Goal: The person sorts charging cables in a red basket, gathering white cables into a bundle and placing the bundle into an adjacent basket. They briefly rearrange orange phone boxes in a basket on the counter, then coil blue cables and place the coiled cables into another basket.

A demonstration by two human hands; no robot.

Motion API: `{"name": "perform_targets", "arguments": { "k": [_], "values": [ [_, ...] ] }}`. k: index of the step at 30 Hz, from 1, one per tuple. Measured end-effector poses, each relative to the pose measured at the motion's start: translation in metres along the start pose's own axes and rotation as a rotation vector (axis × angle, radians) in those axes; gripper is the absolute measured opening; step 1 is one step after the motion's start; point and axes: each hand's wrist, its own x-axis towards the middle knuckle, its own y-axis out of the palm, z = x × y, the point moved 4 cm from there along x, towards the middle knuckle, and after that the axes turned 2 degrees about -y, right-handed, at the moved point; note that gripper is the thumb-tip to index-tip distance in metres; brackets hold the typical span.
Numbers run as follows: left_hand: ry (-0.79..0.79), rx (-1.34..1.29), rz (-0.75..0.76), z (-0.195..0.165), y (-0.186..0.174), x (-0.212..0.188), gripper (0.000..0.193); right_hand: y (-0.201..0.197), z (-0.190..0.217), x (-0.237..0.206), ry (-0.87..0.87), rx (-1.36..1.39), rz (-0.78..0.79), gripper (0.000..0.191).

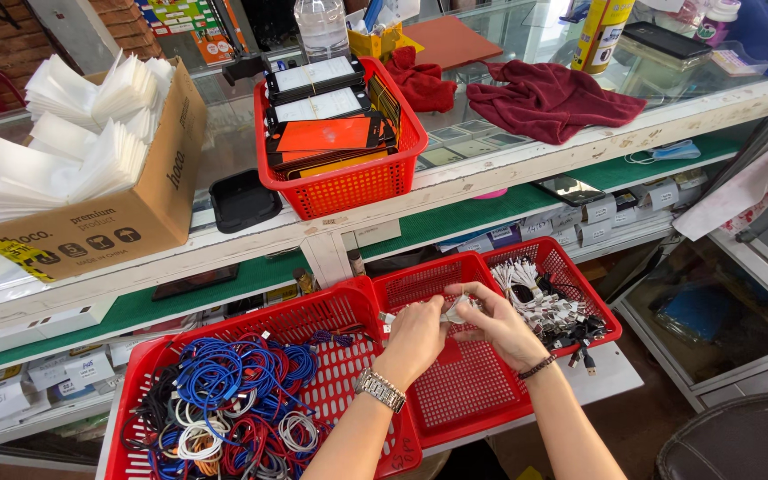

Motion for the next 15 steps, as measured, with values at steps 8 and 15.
{"name": "perform_targets", "arguments": {
  "k": [8, 15],
  "values": [
    [-0.501, -0.958, 0.081, 0.058, 0.053, 0.024, 0.041, -0.03, -0.001, 0.016, -0.185, -0.457, -0.254, 0.056],
    [-0.396, -1.328, 0.01, 0.025, 0.115, 0.06, 0.045, -0.056, -0.018, 0.001, 0.069, -0.781, -0.364, 0.055]
  ]
}}
